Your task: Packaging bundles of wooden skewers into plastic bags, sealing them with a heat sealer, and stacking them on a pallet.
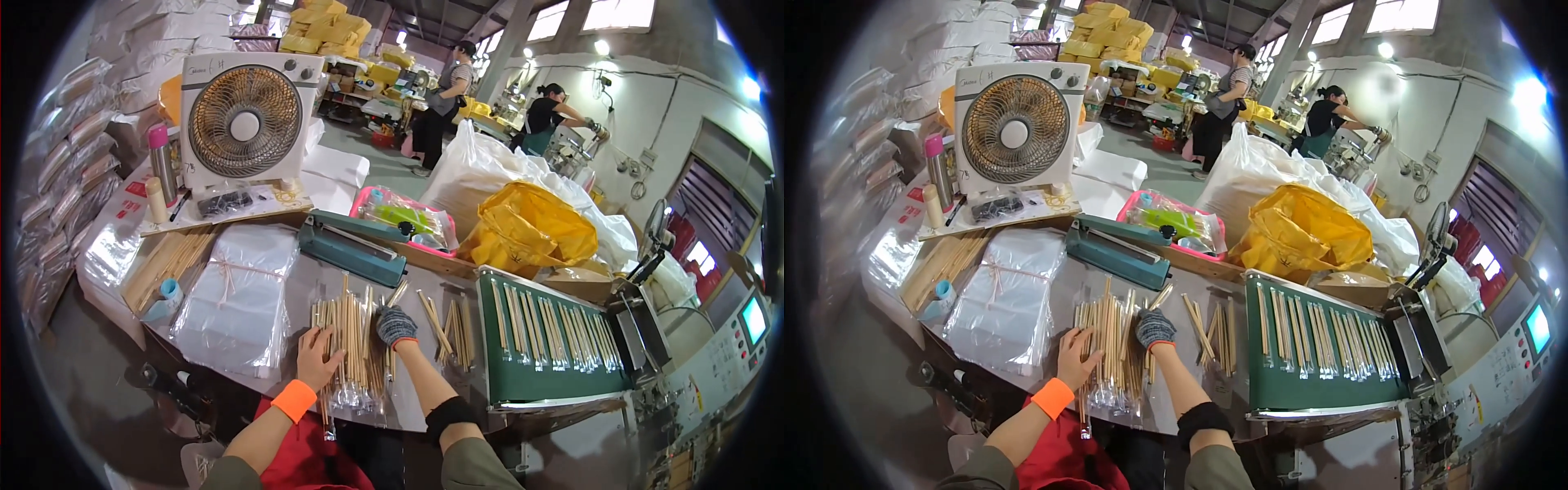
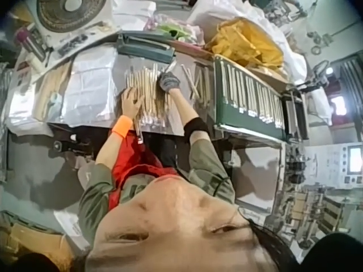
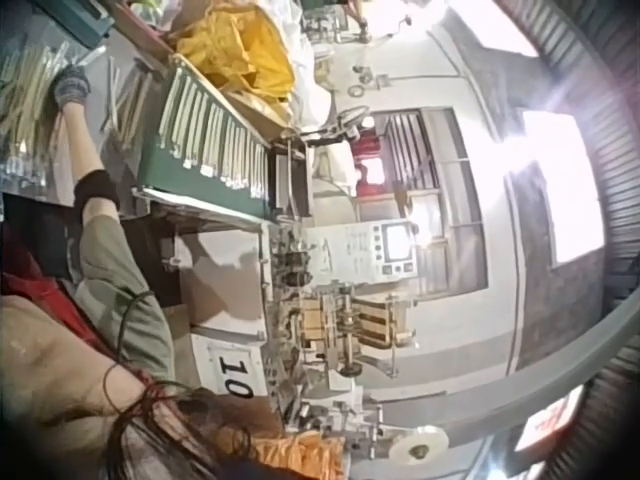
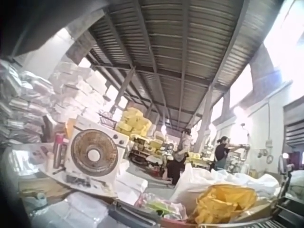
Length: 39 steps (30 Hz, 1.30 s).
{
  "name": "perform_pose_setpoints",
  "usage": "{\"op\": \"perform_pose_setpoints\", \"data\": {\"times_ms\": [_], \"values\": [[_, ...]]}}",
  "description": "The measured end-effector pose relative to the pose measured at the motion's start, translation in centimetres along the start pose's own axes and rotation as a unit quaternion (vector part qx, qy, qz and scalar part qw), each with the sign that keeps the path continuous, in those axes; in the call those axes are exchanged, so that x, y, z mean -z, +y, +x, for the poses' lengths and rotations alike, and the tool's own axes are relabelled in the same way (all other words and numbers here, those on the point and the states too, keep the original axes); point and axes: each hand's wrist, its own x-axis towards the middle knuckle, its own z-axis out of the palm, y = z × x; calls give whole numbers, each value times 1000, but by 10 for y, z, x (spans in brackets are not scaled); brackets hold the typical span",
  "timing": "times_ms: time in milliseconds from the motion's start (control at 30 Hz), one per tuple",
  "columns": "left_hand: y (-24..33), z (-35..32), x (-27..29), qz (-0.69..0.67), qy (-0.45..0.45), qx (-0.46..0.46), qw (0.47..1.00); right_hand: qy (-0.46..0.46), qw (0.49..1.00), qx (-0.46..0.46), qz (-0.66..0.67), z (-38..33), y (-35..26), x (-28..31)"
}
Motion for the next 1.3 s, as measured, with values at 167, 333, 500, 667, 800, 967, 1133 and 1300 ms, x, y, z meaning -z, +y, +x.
{"op": "perform_pose_setpoints", "data": {"times_ms": [167,333,500,667,800,967,1133,1300], "values": [[-10,-1,1,-5,6,-20,1000,122,986,57,97,-31,45,-13],[-10,-2,8,-16,-21,30,999,-13,1000,-13,24,-106,39,2],[-2,4,7,18,-63,1,998,188,979,77,32,-104,31,-41],[-10,2,2,10,-54,-7,998,171,982,44,67,-115,-15,-53],[-8,1,5,-7,-34,-11,999,221,969,52,94,-120,-19,-51],[-9,1,8,-16,-25,-6,1000,256,959,66,106,-121,-23,-49],[-9,1,7,-21,-25,-7,999,273,954,72,99,-120,-21,-50],[-7,1,9,-26,-25,-5,999,266,956,69,106,-121,-21,-48]]}}
